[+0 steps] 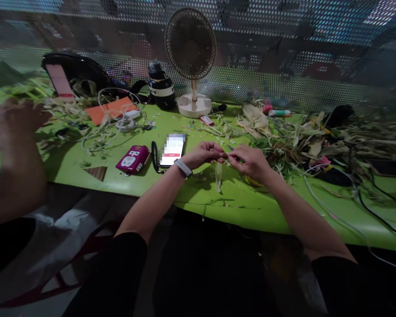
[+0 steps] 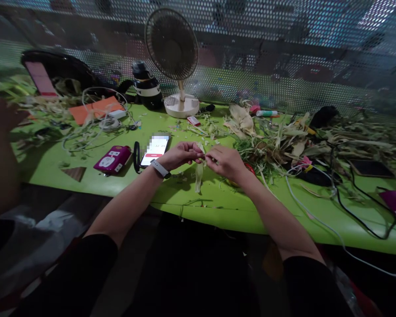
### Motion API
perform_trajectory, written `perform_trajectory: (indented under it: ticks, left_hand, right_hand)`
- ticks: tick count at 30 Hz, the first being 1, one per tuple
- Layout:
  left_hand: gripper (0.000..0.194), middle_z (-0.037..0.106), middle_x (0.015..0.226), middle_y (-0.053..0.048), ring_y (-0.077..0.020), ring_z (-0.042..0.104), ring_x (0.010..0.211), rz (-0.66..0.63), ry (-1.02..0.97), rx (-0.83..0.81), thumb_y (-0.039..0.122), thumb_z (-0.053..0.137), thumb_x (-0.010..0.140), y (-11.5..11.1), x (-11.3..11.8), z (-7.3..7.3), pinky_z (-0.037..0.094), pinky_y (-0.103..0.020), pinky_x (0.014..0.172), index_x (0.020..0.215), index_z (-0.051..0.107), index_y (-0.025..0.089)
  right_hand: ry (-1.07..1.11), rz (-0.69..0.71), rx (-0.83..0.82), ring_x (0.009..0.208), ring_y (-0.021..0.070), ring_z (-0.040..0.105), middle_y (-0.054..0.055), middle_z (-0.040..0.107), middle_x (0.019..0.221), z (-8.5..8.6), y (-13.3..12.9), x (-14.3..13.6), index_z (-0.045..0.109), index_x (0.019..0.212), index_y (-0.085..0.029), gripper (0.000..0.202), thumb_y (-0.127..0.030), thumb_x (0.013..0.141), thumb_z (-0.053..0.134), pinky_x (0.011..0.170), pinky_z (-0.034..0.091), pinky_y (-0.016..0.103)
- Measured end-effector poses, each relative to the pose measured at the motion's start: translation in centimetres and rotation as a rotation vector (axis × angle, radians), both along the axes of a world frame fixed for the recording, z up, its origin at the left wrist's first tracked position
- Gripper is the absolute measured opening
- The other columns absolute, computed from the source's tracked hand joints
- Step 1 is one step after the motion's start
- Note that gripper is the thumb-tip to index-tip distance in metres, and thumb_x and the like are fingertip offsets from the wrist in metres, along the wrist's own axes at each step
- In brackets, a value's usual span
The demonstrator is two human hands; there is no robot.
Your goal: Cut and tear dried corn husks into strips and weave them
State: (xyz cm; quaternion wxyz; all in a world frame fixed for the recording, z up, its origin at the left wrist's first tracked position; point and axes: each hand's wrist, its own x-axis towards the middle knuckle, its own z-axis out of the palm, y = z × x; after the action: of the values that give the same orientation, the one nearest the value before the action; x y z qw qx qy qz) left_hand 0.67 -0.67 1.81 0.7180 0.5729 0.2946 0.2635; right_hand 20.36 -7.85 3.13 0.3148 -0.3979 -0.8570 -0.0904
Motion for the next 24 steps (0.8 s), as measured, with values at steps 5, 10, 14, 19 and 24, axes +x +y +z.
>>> perform_trajectory:
  ticks: [5, 10, 14, 19, 24]
  left_hand:
    - [0.027, 0.067, 0.066, 0.001, -0.0055, 0.066, 0.06, -0.007, -0.033, -0.037, 0.017, 0.078, 0.07, 0.1, 0.1, -0.2, 0.033, -0.011, 0.044, 0.08, 0.054, 0.012]
    - [0.031, 0.069, 0.067, 0.001, -0.0069, 0.067, 0.059, 0.017, -0.061, -0.074, 0.015, 0.08, 0.068, 0.1, 0.1, -0.1, 0.036, -0.011, 0.043, 0.082, 0.052, 0.013]
    - [0.032, 0.071, 0.071, 0.0, -0.0084, 0.068, 0.061, 0.033, -0.062, -0.068, 0.016, 0.08, 0.067, 0.2, 0.1, -0.1, 0.041, -0.013, 0.046, 0.083, 0.052, 0.013]
    - [0.034, 0.071, 0.071, -0.001, -0.0098, 0.068, 0.06, 0.045, -0.063, -0.003, 0.016, 0.081, 0.066, 0.1, 0.0, 0.0, 0.043, -0.015, 0.048, 0.084, 0.052, 0.014]
    - [0.04, 0.066, 0.067, 0.003, -0.0087, 0.065, 0.057, 0.037, -0.097, 0.076, 0.021, 0.083, 0.061, -0.3, 0.0, 0.4, 0.041, -0.015, 0.045, 0.083, 0.051, 0.015]
  right_hand:
    - [-0.13, 0.0, 0.062, 0.068, 0.0153, 0.059, 0.007, 0.07, 0.08, 0.4, -0.2, 0.1, 0.071, 0.085, -0.017, 0.021, -0.023, 0.092, 0.052, 0.06, 0.041, 0.026]
    - [-0.164, -0.007, 0.031, 0.069, 0.0168, 0.058, 0.008, 0.07, 0.079, 0.6, -0.2, 0.1, 0.071, 0.083, -0.019, 0.022, -0.023, 0.09, 0.051, 0.062, 0.041, 0.029]
    - [-0.126, 0.037, -0.053, 0.069, 0.018, 0.058, 0.008, 0.07, 0.08, 0.5, -0.4, 0.1, 0.07, 0.081, -0.021, 0.016, -0.022, 0.084, 0.055, 0.063, 0.042, 0.031]
    - [0.18, 0.029, -0.152, 0.067, 0.0166, 0.059, 0.006, 0.067, 0.077, 0.4, -0.1, 0.1, 0.067, 0.08, -0.019, 0.011, -0.021, 0.077, 0.057, 0.064, 0.046, 0.03]
    - [0.525, 0.076, -0.698, 0.061, 0.0114, 0.057, 0.003, 0.065, 0.082, -0.3, 0.8, -0.1, 0.064, 0.103, -0.016, 0.035, -0.017, 0.069, 0.059, 0.058, 0.049, 0.026]
